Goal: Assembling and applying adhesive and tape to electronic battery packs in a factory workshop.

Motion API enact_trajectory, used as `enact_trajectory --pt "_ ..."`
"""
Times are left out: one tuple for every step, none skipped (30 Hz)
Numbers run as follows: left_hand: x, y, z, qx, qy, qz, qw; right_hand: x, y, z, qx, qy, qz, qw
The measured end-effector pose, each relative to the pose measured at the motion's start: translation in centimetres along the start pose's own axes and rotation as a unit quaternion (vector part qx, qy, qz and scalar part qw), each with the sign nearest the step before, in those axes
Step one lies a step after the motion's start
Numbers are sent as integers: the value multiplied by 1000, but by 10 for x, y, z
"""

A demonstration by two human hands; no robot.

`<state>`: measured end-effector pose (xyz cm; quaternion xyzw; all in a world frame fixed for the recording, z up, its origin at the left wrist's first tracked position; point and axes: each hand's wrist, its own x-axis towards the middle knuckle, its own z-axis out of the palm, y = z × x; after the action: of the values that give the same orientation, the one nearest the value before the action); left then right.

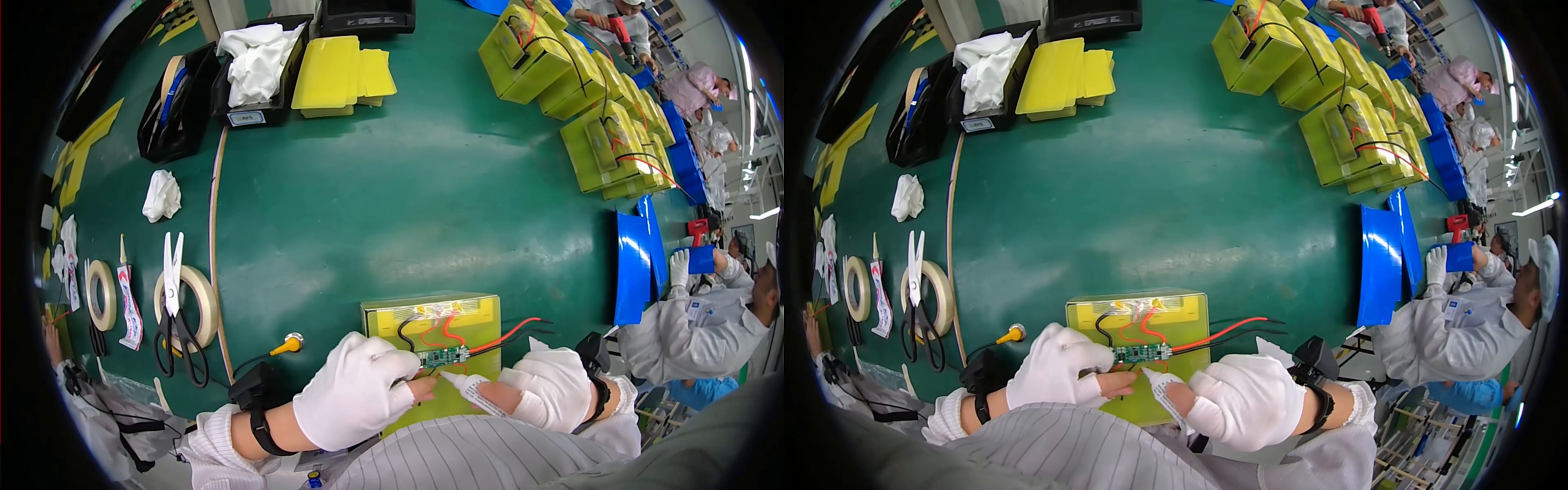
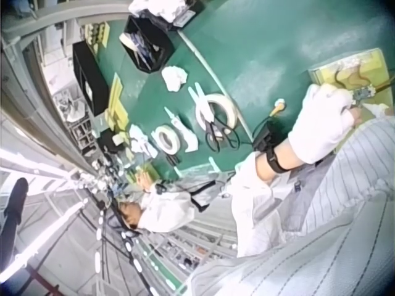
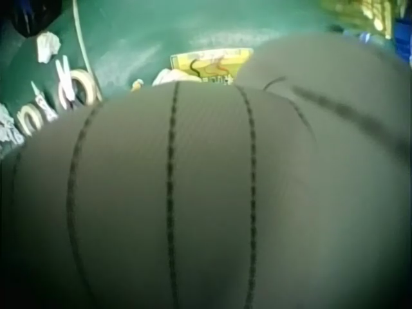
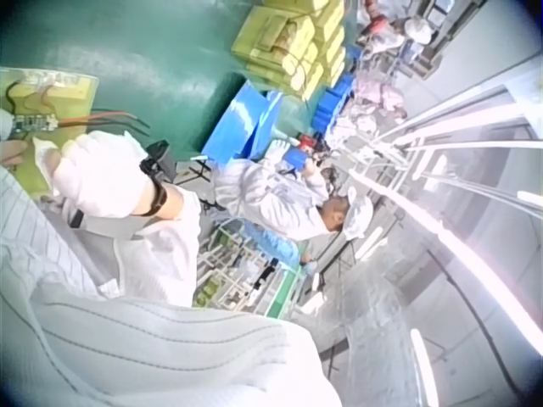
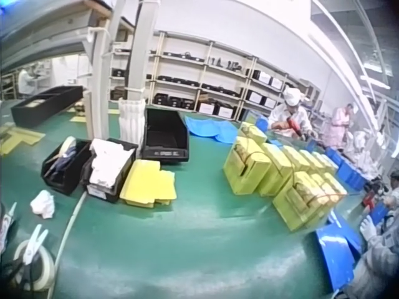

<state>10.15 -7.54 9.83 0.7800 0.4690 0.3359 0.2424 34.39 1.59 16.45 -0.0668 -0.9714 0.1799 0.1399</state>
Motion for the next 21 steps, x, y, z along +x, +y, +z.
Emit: enact_trajectory --pt "0 0 0 0 0 -1 1000 1 0 0 1 0 -1 1000" --pt "1 1 -1 7 -1 7 1000 1 1 0 2 -1 -5 1000" --pt "1 1 -2 15 -3 16 1000 2 1 0 3 -1 -9 1000" --pt "1 1 -1 15 -2 16 1000 3 1 -1 3 -2 -10 1000" --pt "1 1 -1 19 1 22 1000 4 1 -3 4 -12 -15 1000" --pt "0 1 -1 23 4 27 999 4 2 -4 6 -21 -21 1000" --pt "0 0 -1 23 4 25 999 4 3 -3 8 -22 -22 999" --pt "-1 0 -1 24 1 25 999 5 4 -3 14 -19 -25 999" --pt "-1 1 -1 26 -2 27 999 4 3 -3 18 -17 -27 999" --pt "-1 1 -1 26 -2 28 999 4 3 -4 18 -17 -26 999" --pt "-1 1 0 29 6 33 999 4 2 -4 12 -16 -30 999" --pt "-1 1 1 32 14 38 999 5 2 -3 8 -15 -33 999" --pt "-1 0 1 31 14 37 999 4 3 -2 9 -16 -33 999" --pt "0 0 0 29 9 34 999 4 3 -1 10 -7 -34 999" --pt "0 0 0 27 5 31 999 4 4 0 10 2 -34 999" --pt "0 0 0 27 4 31 999 4 3 1 10 2 -34 999" --pt "0 0 1 26 8 31 999 5 3 2 15 9 -29 999" --pt "0 0 1 25 11 33 999 5 2 2 18 16 -23 999" --pt "0 1 0 25 11 33 999 6 0 1 17 16 -23 999" --pt "0 1 0 27 10 35 999 7 -2 0 21 11 -5 1000" --pt "0 0 0 28 8 36 999 8 -4 0 25 6 14 1000"
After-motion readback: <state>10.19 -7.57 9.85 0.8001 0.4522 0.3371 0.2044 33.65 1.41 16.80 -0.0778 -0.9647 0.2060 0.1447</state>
